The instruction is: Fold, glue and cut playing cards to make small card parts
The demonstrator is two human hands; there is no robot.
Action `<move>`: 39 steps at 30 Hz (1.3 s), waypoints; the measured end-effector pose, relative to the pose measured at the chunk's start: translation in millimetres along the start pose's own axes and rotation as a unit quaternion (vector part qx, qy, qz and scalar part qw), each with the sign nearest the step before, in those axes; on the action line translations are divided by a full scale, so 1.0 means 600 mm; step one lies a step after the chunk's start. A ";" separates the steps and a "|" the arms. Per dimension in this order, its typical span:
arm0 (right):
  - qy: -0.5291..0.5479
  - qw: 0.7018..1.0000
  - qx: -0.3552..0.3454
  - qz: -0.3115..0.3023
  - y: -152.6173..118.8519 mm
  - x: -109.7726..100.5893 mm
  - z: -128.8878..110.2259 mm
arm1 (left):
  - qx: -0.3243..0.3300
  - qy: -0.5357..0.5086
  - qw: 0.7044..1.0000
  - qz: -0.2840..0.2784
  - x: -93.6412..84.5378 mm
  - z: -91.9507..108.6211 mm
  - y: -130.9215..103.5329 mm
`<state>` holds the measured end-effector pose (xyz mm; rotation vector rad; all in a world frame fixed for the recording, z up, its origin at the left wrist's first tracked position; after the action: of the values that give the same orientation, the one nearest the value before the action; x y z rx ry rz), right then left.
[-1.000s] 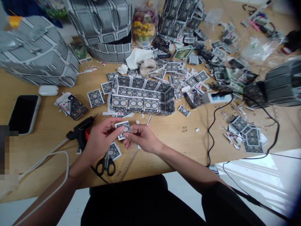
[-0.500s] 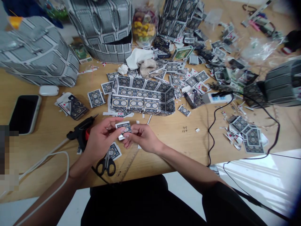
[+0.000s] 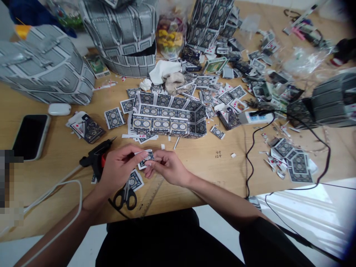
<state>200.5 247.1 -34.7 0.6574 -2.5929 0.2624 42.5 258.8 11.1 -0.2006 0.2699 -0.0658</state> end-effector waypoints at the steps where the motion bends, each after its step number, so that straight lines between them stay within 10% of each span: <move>1: -0.002 1.000 0.000 0.000 0.000 0.000 0.000 | 0.002 -0.001 1.000 -0.001 0.000 0.000 0.001; 23: -0.061 0.998 -0.031 -0.010 -0.009 0.009 0.003 | 0.027 -0.028 0.997 -0.067 0.012 0.008 0.001; 39: -0.053 0.998 -0.037 0.003 -0.011 0.009 0.003 | 0.065 -0.026 0.997 -0.015 0.006 0.010 -0.007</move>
<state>198.6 238.8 -33.3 0.6530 -2.6918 0.1355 47.8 255.7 16.8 -0.0767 0.2107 -0.1081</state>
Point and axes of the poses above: each hand's wrist, its own y-axis towards the middle knuckle, its own x-axis out of the palm, z = x × y, the point moved 6 cm from there along y, towards the middle knuckle, and after that the axes turned 11 degrees about -x, right-handed, at the moved point
